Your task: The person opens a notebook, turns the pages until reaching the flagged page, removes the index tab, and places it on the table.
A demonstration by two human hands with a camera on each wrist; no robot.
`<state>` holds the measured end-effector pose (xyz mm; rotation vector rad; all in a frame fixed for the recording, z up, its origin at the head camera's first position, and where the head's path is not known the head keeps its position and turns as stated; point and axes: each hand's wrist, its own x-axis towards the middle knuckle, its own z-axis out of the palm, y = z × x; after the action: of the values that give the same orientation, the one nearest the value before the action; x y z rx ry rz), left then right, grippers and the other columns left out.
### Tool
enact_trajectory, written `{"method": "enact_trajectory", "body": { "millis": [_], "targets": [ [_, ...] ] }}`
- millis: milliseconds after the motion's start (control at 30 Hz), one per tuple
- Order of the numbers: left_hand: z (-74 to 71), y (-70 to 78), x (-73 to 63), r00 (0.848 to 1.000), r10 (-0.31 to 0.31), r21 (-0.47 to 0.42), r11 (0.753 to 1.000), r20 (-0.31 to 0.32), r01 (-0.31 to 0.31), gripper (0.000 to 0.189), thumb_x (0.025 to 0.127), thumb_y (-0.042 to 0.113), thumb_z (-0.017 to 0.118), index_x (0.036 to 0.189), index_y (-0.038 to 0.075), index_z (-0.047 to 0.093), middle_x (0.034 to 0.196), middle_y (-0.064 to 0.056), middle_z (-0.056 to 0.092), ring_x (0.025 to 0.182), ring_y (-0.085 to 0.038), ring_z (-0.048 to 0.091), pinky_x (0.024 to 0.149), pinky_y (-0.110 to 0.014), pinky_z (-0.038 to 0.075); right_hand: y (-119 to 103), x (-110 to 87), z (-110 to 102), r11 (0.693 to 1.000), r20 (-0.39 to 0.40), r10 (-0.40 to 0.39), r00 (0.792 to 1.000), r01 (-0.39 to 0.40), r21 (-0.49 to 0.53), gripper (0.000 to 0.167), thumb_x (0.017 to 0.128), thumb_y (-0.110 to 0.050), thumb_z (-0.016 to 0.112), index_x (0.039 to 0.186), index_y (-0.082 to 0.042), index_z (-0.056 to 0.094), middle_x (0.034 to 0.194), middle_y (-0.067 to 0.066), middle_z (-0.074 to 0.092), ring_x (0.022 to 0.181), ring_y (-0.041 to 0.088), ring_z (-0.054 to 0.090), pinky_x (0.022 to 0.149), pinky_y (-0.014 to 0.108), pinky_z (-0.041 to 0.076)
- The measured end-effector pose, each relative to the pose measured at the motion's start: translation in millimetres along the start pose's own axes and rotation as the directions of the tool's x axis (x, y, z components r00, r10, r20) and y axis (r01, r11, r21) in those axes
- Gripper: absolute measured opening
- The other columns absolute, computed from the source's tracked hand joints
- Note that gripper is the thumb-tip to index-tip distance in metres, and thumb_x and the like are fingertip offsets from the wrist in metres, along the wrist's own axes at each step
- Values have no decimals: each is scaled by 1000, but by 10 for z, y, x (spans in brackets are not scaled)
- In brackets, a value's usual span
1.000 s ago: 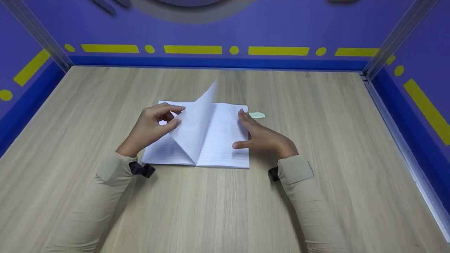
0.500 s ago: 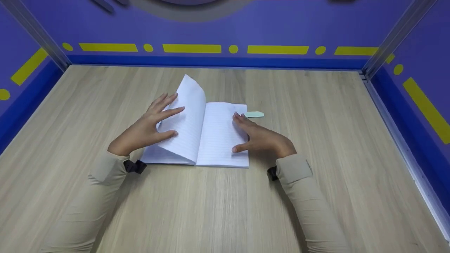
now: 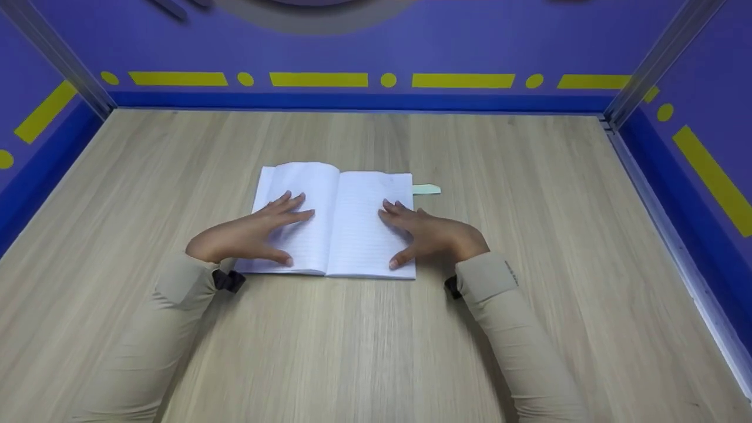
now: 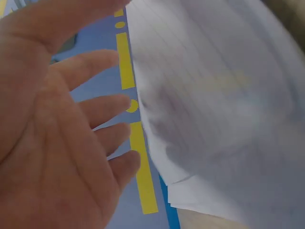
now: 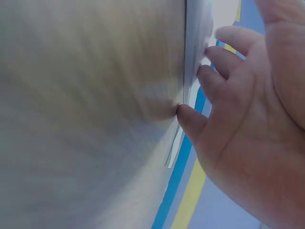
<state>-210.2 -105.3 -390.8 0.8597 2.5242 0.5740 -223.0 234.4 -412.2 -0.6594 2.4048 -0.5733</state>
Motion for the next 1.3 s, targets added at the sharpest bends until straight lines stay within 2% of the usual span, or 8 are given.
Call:
{"method": "enact_trajectory", "body": {
  "millis": [167, 267, 367, 567, 900, 1233, 1300],
  "targets": [
    [34, -68, 0, 994, -57, -46, 997, 91, 61, 89, 79, 22, 78, 152, 14, 27, 163, -9, 2, 150, -28, -6, 121, -47, 7, -6, -14, -2, 999, 23, -9, 1000, 10, -45, 113, 71, -47, 80, 155, -20, 9, 163, 2, -5, 150, 29, -7, 118, 56, 3],
    [45, -128, -10, 988, -94, -88, 991, 125, 105, 90, 79, 22, 79, 152, 17, 27, 163, -5, 0, 150, -25, -7, 121, -47, 8, 3, -22, -18, 998, 36, -32, 999, 34, -60, 116, 69, -45, 81, 155, -17, 9, 163, 5, -5, 149, 32, -7, 118, 57, 3],
    [46, -184, -20, 984, -105, -128, 984, 145, 124, 91, 78, 22, 79, 153, 20, 26, 163, -1, -2, 150, -22, -9, 121, -46, 7, 20, -27, -41, 996, 57, -58, 997, 62, -61, 118, 68, -44, 82, 155, -14, 9, 163, 8, -6, 149, 34, -8, 118, 57, 3],
    [38, -248, -34, 985, -89, -177, 977, 150, 115, 93, 76, 18, 80, 152, 20, 26, 163, 2, -3, 149, -22, -11, 121, -46, 5, 59, -32, -76, 994, 93, -97, 991, 101, -45, 119, 68, -42, 83, 155, -12, 7, 162, 11, -9, 148, 36, -10, 117, 58, 2],
    [45, -247, -42, 983, -101, -166, 978, 156, 127, 94, 76, 17, 80, 153, 20, 24, 163, 2, -4, 149, -22, -12, 121, -46, 3, 25, -40, -74, 996, 93, -83, 992, 86, -32, 118, 69, -40, 82, 155, -14, 7, 163, 9, -11, 148, 35, -11, 117, 58, 0],
    [52, -252, -40, 981, -105, -187, 973, 163, 135, 95, 76, 17, 80, 153, 21, 25, 162, 3, -4, 149, -21, -13, 121, -45, 2, 41, -35, -73, 993, 102, -110, 989, 113, -23, 116, 71, -40, 81, 155, -11, 7, 162, 11, -11, 148, 35, -11, 117, 59, 0],
    [52, -261, -36, 982, -96, -192, 973, 164, 128, 95, 75, 17, 80, 153, 18, 25, 163, 1, -4, 149, -23, -13, 121, -46, 1, 48, -30, -71, 993, 103, -116, 988, 119, -16, 114, 72, -40, 81, 155, -10, 7, 162, 12, -10, 148, 36, -11, 117, 59, -1]
  ]
}}
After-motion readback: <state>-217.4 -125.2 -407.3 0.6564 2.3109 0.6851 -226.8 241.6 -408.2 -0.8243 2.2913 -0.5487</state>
